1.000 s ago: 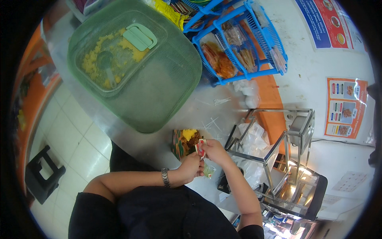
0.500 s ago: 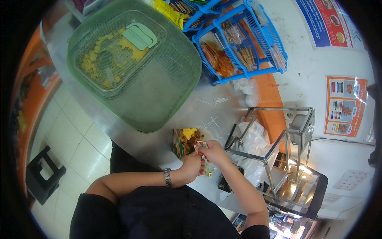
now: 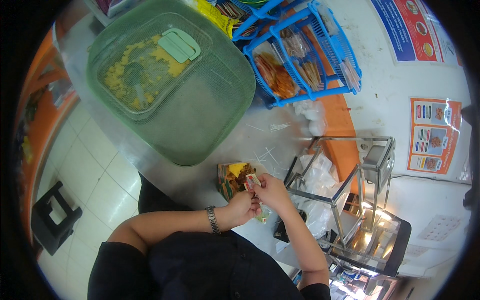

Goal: The person scoops yellow food into a paper bowl, then adds fried chicken pieces from a heated display case. They place the bowl on the counter, add a condiment sachet and a plastic fork, and arrange the items for service.

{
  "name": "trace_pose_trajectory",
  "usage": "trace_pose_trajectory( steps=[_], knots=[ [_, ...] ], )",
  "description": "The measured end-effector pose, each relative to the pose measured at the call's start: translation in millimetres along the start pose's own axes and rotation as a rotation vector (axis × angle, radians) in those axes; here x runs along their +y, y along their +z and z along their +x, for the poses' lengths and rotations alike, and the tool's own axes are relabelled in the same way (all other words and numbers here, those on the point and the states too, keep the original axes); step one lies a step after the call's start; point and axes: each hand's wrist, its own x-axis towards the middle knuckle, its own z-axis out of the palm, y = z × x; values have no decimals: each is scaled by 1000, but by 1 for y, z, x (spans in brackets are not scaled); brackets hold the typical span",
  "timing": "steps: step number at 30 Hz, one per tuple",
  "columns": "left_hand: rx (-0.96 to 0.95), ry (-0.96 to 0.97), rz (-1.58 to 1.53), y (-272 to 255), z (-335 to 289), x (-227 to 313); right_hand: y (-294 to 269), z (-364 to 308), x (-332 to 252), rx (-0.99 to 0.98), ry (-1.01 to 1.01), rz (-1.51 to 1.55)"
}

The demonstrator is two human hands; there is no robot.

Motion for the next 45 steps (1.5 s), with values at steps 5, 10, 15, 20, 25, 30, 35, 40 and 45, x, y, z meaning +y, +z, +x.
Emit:
trace_pose_trajectory(
  steps=[5,10,15,20,25,30,35,40,45],
  knots=[
    [-89,-142,-12,-1,-8,2,-7,3,-4,172,-70,-64],
    [-345,-341,537,-8,-49,25,-2,2,-1,228,-110,-157],
    [-446,-17,1149,-32,-101,85,-12,-27,65,312,-94,352],
    [-55,218,1197,-59,-131,111,26,-85,162,362,216,623],
    [149,278,1362,-76,-106,103,79,-99,194,490,178,295],
    [10,635,1623,-75,-65,98,92,-65,150,735,-28,601],
    [-207,737,1292,-54,-44,115,123,-33,93,448,56,1463],
    [-178,580,1058,-30,-19,121,163,-46,53,508,58,1601],
    [-185,316,1216,-21,-2,114,159,-21,47,549,-215,1476]
  ],
)
